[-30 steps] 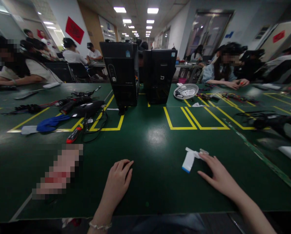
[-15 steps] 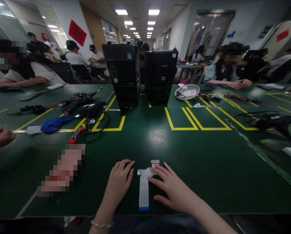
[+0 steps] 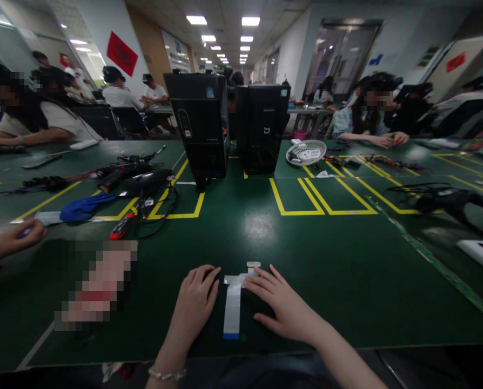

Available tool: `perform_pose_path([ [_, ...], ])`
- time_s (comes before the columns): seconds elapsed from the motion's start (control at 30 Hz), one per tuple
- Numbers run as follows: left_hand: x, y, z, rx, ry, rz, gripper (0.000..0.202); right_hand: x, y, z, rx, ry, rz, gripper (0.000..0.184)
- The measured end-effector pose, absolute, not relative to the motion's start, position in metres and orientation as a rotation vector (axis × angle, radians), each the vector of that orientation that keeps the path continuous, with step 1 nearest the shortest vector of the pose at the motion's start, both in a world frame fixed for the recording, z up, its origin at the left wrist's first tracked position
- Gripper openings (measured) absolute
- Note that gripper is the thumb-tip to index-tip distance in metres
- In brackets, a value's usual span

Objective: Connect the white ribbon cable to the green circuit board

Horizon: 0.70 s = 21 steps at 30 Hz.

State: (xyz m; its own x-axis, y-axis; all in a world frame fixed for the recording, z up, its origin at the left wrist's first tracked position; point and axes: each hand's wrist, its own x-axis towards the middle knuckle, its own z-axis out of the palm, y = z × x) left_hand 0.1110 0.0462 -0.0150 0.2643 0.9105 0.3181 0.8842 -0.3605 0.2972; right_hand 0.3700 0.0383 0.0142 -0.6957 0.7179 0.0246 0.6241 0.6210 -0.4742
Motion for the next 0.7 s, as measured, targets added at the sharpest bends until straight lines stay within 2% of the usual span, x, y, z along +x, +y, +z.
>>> perform_pose_path([
  [0.33,0.111,0.046,-0.015,2.452,1.740,0.673,0.033,0.370,0.037,0.015,-1.081,-2.597,0.648,0.063],
  [0.47,0.111,0.046,-0.016,2.444,1.756,0.638,0.034,0.379,0.037,0.014,-1.086,-2.534,0.483,0.055],
  [0.6,0.111,0.045,-0.016,2.444,1.756,0.619,0.034,0.428,0.047,0.009,-1.450,-2.224,0.095,0.046],
  [0.7,0.111,0.044,-0.014,2.444,1.756,0.628,0.033,0.497,0.051,0.002,-1.945,-1.826,-0.199,0.060],
])
